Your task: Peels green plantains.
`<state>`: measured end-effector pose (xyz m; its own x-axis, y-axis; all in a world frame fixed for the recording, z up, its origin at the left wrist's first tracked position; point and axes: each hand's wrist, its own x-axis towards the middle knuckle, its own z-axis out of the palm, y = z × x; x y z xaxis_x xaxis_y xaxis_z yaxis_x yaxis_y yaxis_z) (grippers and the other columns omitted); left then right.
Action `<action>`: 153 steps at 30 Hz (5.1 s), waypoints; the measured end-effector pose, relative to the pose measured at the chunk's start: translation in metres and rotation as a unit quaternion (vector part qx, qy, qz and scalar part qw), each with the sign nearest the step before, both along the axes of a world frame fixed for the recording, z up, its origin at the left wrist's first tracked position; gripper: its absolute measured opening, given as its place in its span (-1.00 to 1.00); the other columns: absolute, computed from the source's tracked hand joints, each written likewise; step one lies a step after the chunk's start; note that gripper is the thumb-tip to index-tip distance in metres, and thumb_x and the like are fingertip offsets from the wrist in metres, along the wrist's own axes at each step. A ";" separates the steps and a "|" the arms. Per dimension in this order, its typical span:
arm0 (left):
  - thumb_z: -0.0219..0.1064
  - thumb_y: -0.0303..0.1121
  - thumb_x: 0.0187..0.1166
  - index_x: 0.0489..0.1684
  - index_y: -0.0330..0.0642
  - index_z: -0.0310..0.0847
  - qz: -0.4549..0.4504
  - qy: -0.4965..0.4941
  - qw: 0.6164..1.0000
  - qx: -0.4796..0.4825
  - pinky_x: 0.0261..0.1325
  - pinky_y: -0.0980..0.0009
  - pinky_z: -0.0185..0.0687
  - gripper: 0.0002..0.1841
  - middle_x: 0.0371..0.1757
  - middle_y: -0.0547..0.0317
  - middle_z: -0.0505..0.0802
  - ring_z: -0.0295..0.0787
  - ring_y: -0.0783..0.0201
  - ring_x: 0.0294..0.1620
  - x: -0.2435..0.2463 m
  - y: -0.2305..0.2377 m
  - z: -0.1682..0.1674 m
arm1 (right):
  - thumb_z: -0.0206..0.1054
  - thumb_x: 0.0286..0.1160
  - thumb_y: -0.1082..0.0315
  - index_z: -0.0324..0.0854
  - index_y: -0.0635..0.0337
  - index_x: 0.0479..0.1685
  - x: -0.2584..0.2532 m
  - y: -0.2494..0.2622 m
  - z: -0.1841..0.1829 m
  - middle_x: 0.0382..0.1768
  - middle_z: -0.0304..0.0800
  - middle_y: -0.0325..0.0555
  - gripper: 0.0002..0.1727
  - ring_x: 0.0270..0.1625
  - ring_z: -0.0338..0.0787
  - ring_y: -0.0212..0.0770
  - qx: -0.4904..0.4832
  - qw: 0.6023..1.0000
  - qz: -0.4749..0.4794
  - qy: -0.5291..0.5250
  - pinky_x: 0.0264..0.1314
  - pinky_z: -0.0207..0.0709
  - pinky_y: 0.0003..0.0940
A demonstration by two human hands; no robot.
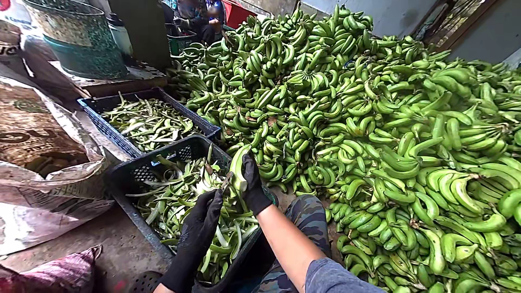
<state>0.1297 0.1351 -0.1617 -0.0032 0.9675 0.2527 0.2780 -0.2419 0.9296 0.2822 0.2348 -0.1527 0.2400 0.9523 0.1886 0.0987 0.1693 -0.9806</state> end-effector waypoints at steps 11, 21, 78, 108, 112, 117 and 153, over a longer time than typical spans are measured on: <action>0.03 0.38 0.63 0.36 0.13 0.64 0.000 -0.061 0.998 -0.032 -0.22 0.37 0.64 -0.36 -0.18 0.34 0.80 0.71 0.41 -0.25 0.000 0.002 -0.006 | -0.09 0.85 0.13 0.36 0.15 0.62 0.007 0.004 0.026 0.46 0.57 0.10 -0.49 0.44 0.59 -0.15 0.034 0.999 0.007 0.032 0.49 0.47 -0.12; 0.01 0.35 0.63 0.46 -0.02 0.54 0.010 -0.079 0.995 -0.054 -0.25 0.36 0.65 -0.30 -0.19 0.28 0.79 0.71 0.38 -0.29 0.000 -0.001 -0.002 | -0.13 0.85 0.01 0.33 0.04 0.63 0.006 0.021 0.068 0.37 0.62 -0.02 -0.47 0.29 0.67 -0.19 0.069 0.994 0.082 0.005 0.32 0.60 -0.08; 0.14 0.08 0.74 0.39 -0.04 0.62 0.119 0.101 0.987 0.028 0.13 -0.01 0.70 -0.52 0.07 0.05 0.83 0.80 0.17 0.03 -0.052 0.032 0.006 | 0.05 0.75 -0.03 0.38 -0.09 0.61 0.029 -0.014 0.000 0.06 0.79 -0.11 -0.48 -0.06 0.81 -0.23 -0.157 0.917 0.357 0.085 -0.06 0.76 -0.22; -0.03 0.17 0.81 0.49 0.06 0.62 0.018 0.121 0.992 0.003 0.36 -0.06 0.61 -0.44 0.28 0.09 0.81 0.76 0.18 0.28 -0.043 0.041 -0.004 | 0.23 0.47 0.05 0.44 0.01 0.37 0.041 -0.026 0.033 -0.15 0.77 -0.20 -0.50 -0.22 0.77 -0.33 -0.214 0.888 0.408 -0.011 -0.21 0.69 -0.35; 0.01 0.11 0.82 0.52 -0.06 0.60 0.002 0.078 0.991 0.110 0.37 0.17 0.67 -0.44 0.27 0.09 0.81 0.76 0.29 0.26 -0.026 0.026 0.003 | -0.11 0.81 -0.03 0.61 -0.07 0.10 0.033 -0.022 0.034 -0.14 0.83 -0.21 -0.59 -0.11 0.83 -0.28 -0.127 0.898 0.290 0.307 -0.07 0.77 -0.25; 0.15 0.13 0.73 0.52 0.03 0.62 0.039 0.157 0.950 0.266 0.22 0.08 0.62 -0.45 0.06 0.03 0.79 0.71 0.11 0.09 -0.009 0.016 0.003 | -0.30 0.81 -0.16 0.55 0.01 0.16 0.025 -0.006 0.029 0.04 0.80 -0.12 -0.42 0.12 0.82 -0.19 -0.089 0.768 0.265 0.576 0.16 0.74 -0.19; 0.45 0.02 0.48 0.36 0.24 0.72 -0.068 0.304 0.911 0.270 0.05 0.01 0.67 -0.55 -0.09 0.08 0.82 0.77 0.03 -0.04 0.000 0.007 -0.006 | -0.32 0.75 -0.23 0.56 0.15 -0.11 0.065 -0.013 0.031 -0.54 0.68 -0.08 -0.31 -0.65 0.66 -0.24 -0.320 0.832 0.172 0.418 -0.68 0.57 -0.39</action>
<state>0.1297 0.1423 -0.1675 0.4072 0.6827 0.6067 0.6351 -0.6890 0.3491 0.3469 0.2217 -0.1220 -0.2746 0.8330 -0.4804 -0.6109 -0.5369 -0.5818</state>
